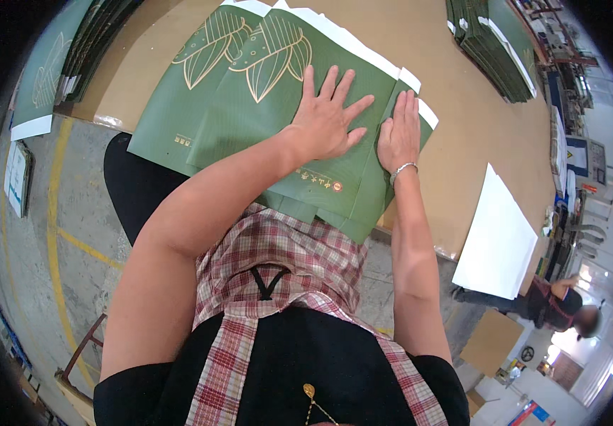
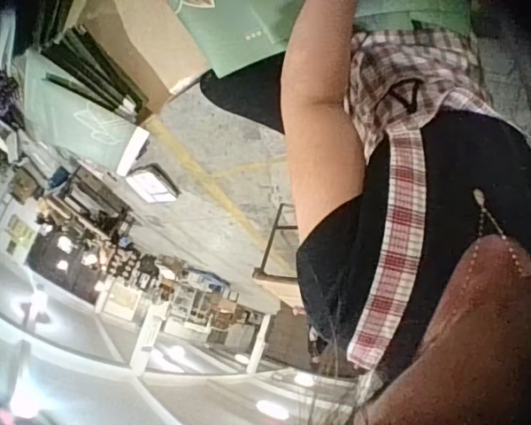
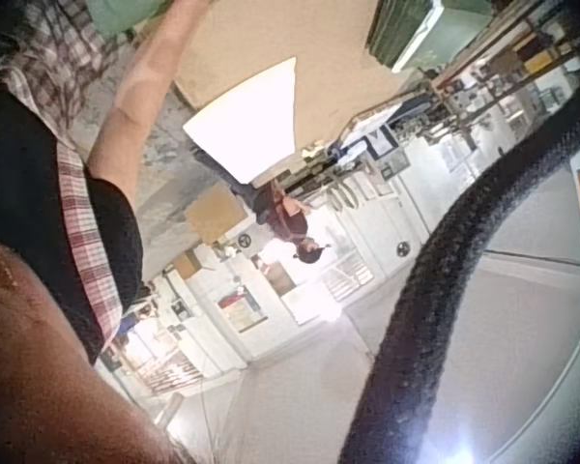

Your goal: Folding and stacking paper folders in a factory setting.

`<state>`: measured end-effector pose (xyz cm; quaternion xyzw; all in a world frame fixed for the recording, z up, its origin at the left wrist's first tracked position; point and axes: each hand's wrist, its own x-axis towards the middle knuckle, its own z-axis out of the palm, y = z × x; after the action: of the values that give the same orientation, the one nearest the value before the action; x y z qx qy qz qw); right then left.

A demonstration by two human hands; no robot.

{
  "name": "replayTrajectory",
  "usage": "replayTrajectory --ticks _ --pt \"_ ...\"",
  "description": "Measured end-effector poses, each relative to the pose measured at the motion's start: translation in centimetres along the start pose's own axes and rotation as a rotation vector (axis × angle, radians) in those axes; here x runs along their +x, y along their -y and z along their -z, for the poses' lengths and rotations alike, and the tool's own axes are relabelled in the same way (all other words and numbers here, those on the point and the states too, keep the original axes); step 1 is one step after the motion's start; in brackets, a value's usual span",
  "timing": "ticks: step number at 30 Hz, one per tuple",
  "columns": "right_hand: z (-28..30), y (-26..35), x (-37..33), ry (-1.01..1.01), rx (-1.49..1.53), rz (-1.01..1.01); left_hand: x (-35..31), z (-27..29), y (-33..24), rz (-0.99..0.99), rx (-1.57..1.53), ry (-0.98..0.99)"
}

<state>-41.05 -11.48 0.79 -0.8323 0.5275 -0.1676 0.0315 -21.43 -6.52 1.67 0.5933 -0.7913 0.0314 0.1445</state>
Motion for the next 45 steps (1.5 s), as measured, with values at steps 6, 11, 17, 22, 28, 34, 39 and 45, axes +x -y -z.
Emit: replayTrajectory --ticks 6,11,17,22,28,34,39,45 --pt "0.3 0.1 0.0 0.033 -0.014 -0.031 0.0 0.4 -0.1 0.002 -0.042 0.017" --pt "0.4 0.4 0.1 0.058 -0.024 -0.052 -0.2 0.4 -0.2 0.015 -0.038 0.027" --pt "0.6 0.6 0.2 0.079 -0.047 -0.083 -0.1 0.6 -0.3 0.018 -0.049 0.040" --pt "0.7 1.1 0.2 0.096 -0.067 -0.110 -0.3 0.6 -0.1 0.026 -0.061 0.038" --pt "2.1 2.4 4.2 0.237 -0.108 -0.238 -0.6 0.9 -0.1 0.013 -0.080 0.042" --pt "-0.4 -1.1 7.1 0.014 -0.207 -0.147 0.6 0.9 -0.9 0.013 -0.125 -0.005" --pt "4.1 8.4 -7.2 0.138 -0.073 0.020 -0.1 0.5 0.1 0.045 -0.143 -0.048" --pt "11.2 11.0 -14.7 0.408 0.348 0.025 0.1 0.3 0.2 -0.009 -0.117 -0.078"
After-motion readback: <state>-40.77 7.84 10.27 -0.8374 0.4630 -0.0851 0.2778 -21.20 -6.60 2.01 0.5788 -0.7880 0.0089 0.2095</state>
